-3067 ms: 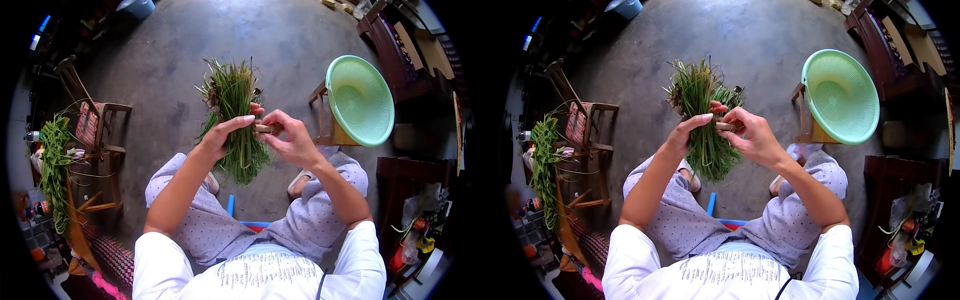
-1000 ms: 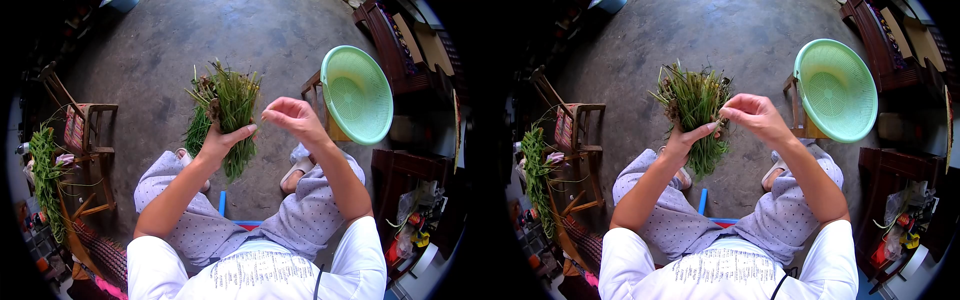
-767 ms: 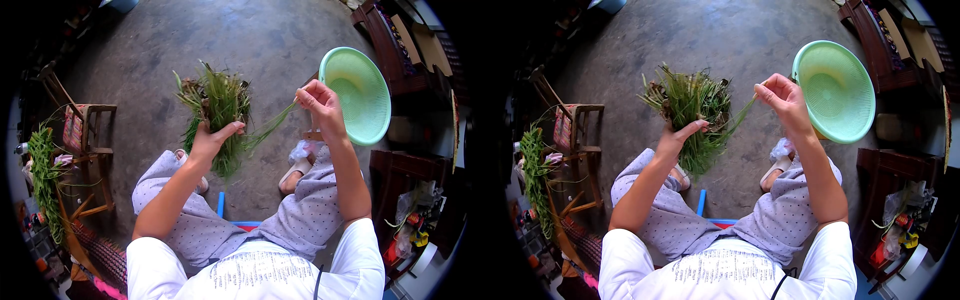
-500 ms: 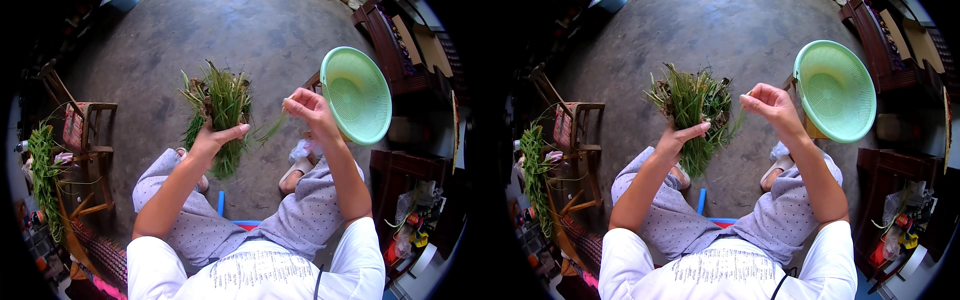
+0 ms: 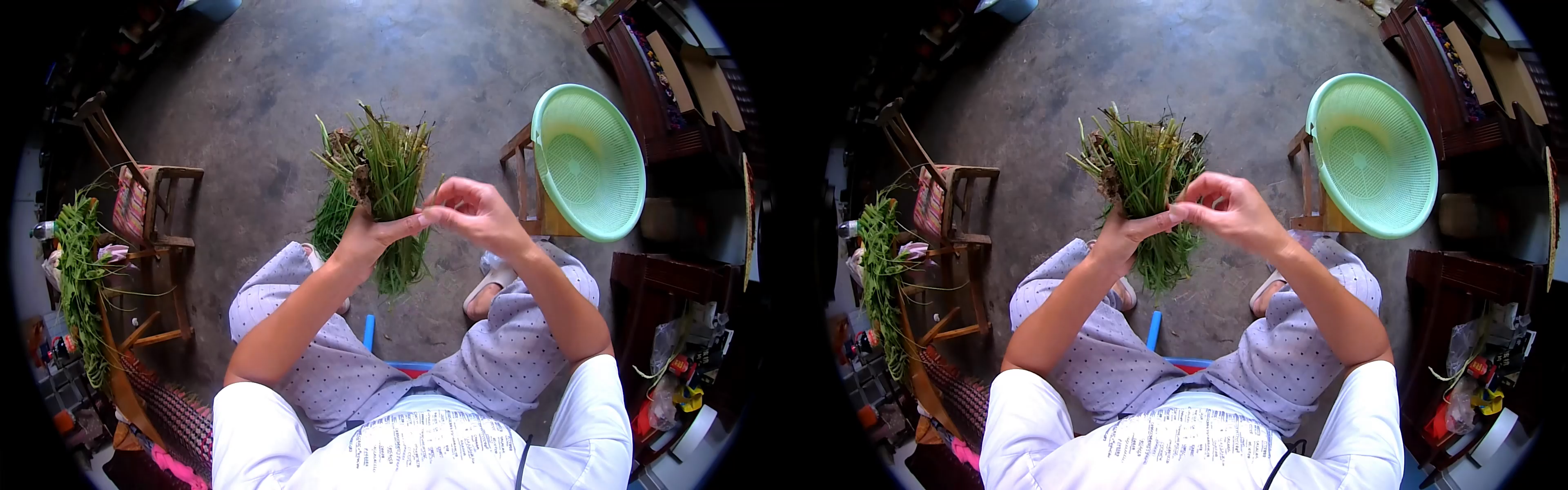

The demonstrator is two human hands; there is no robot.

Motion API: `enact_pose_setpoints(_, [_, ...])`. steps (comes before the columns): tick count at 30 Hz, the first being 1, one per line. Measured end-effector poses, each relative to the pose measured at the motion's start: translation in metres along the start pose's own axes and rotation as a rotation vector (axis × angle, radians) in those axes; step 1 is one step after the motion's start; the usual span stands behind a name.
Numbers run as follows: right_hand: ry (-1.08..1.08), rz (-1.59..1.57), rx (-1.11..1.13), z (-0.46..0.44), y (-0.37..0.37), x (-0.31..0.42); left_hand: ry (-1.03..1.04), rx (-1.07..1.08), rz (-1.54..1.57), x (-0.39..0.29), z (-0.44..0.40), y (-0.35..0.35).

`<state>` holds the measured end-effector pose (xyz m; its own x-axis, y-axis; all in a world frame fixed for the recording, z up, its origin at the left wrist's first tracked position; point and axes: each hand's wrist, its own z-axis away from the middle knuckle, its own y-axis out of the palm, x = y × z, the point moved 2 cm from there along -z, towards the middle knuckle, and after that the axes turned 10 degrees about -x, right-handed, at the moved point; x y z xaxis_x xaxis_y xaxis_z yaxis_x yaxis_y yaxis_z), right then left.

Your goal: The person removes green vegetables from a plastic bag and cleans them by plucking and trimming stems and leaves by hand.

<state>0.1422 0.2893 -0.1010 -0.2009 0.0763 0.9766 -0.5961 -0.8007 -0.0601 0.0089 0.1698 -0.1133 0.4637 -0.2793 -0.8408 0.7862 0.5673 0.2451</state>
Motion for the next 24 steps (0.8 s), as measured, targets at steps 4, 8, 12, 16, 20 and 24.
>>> enact_pose_setpoints(4, [-0.093,0.089,-0.062,0.001,0.000,-0.004,-0.002,-0.001,-0.070,-0.001,0.002,0.000])
enact_pose_setpoints(8, [-0.175,0.216,-0.109,0.004,0.000,0.003,0.009,-0.023,-0.123,0.001,0.002,-0.001])
enact_pose_setpoints(12, [-0.103,0.055,-0.108,0.000,-0.004,-0.003,-0.004,-0.019,-0.159,-0.006,0.005,-0.002])
enact_pose_setpoints(16, [-0.047,-0.099,-0.153,-0.005,-0.016,-0.003,-0.037,-0.013,-0.117,-0.005,0.008,0.000])
enact_pose_setpoints(20, [-0.095,-0.089,-0.268,-0.004,-0.024,0.002,-0.135,0.080,-0.041,-0.003,0.010,-0.005])
enact_pose_setpoints(24, [-0.087,0.224,-0.253,0.003,-0.033,0.008,-0.250,0.083,0.054,-0.004,0.017,-0.006])
